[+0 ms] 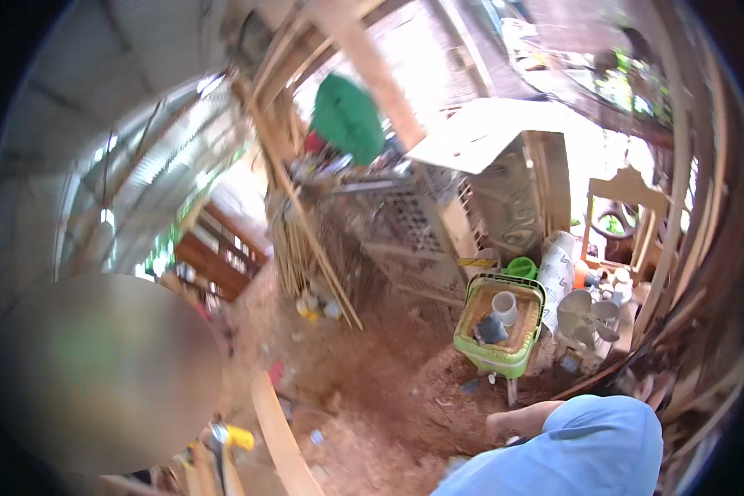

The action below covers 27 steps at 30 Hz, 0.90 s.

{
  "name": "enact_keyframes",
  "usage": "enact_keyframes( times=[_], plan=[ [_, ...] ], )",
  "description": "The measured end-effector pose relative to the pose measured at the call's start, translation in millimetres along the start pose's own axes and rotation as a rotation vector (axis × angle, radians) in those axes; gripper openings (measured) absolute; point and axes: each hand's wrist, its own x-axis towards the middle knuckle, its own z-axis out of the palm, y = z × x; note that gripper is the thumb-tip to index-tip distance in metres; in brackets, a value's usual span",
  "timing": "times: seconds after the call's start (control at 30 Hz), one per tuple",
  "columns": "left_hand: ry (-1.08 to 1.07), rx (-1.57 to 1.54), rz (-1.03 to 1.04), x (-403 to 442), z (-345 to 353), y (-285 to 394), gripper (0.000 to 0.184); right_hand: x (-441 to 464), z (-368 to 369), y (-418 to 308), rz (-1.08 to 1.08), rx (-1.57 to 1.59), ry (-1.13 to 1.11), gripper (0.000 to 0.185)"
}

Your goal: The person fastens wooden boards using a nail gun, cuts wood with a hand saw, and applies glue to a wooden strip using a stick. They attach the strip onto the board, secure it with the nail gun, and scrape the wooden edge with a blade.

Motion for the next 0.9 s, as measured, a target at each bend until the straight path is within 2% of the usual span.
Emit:
enact_keyframes(
  times=[0.03, 0.1, 0.17, 0.2, 0.23, 0.27, 0.3, 0.33, 0.4, 0.43, 0.5, 0.57, 0.6, 0.63, 0.67, 0.73, 0.77, 0.8, 0.83, 0.9],
  plan=[
    [-0.007, -0.037, -0.05, 1.8, 9.9, -18.5, 0.086, -14.9, -29.6, -56.2, 0.585, 0.091, -0.039, 0.017],
    [-0.01, -0.112, -0.169, 4.3, 31.0, -65.6, 0.086, -33.5, -52.3, -78.6, 0.16, -0.154, -0.052, 0.021],
    [-0.012, -0.205, -0.293, 12.5, 58.1, -116.3, 0.087, -39.9, -86.9, -112.4, 0.661, 0.48, -0.1, 0.035],
    [-0.009, -0.276, -0.356, 20.0, 66.4, -130.9, 0.087, -41.5, -110.1, -127.5, 0.669, 0.583, -0.036, 0.042],
    [-0.004, -0.352, -0.398, 31.0, 78.4, -147.8, 0.087, -50.2, -175.1, -163.9, 0.677, 0.628, 0.015, 0.044],
    [0.005, -0.432, -0.442, 38.6, 86.5, -162.1, 0.087, -43.4, -165.6, -152.6, 0.678, 0.685, 0.02, 0.045],
    [0.024, -0.588, -0.217, 51.9, 112.6, -192.3, 0.092, -31.2, -153.1, -138.6, 0.746, 0.721, -0.036, 0.044],
    [0.209, -0.569, -0.333, 79.9, 141.4, -212.1, 0.095, -23.1, -148.0, -122.3, 0.733, 0.695, -0.115, 0.044],
    [0.158, 0.02, -0.455, 34.4, 35.6, -128.9, 0.093, 1.7, -147.9, -92.4, 0.676, 0.645, -0.114, 0.048],
    [0.151, 0.034, -0.506, 35.1, 15.2, -118.4, 0.093, 13.3, -163.0, -88.9, 0.656, 0.634, -0.165, 0.048],
    [-0.019, -0.018, -0.599, 42.3, -5.0, -109.4, 0.089, 39.1, -218.7, -69.6, 0.656, 0.661, -0.183, 0.042],
    [-0.03, -0.096, -0.701, 46.8, -12.4, -104.5, 0.088, 64.4, -238.6, -26.3, 0.674, 0.388, -0.106, 0.037],
    [-0.028, -0.172, -0.762, 48.7, -17.6, -100.1, 0.086, 75.4, -268.4, -15.8, 0.828, 0.454, -0.06, 0.034],
    [-0.007, -0.06, -0.653, 45.6, -23.3, -92.0, 0.083, 95.5, -311.4, -10.2, 0.983, 0.523, -0.008, 0.031],
    [0.018, -0.058, -0.655, 44.2, -27.4, -81.2, 0.082, 114.2, -334.0, 10.0, 0.982, 0.528, -0.01, 0.031],
    [0.061, 0.007, -0.668, 51.3, -21.7, -73.6, 0.078, 145.5, -368.8, 49.5, 0.971, 0.846, 0.393, 0.027],
    [0.076, 0.073, -0.683, 59.5, -6.5, -73.3, 0.076, 159.9, -384.8, 58.7, 0.927, 0.915, 0.509, 0.023],
    [0.059, 0.176, -0.575, 71.4, 19.4, -71.5, 0.074, 169.9, -397.0, 64.8, 0.886, 0.98, 0.619, 0.019],
    [0.039, 0.275, -0.471, 76.4, 39.7, -68.9, 0.071, 177.7, -409.5, 65.2, 0.898, 0.982, 0.603, 0.019],
    [0.016, 0.056, -0.434, 86.8, 11.1, 13.4, 0.069, 201.9, -439.9, 67.6, 0.968, 0.919, 0.613, 0.012]
  ],
)
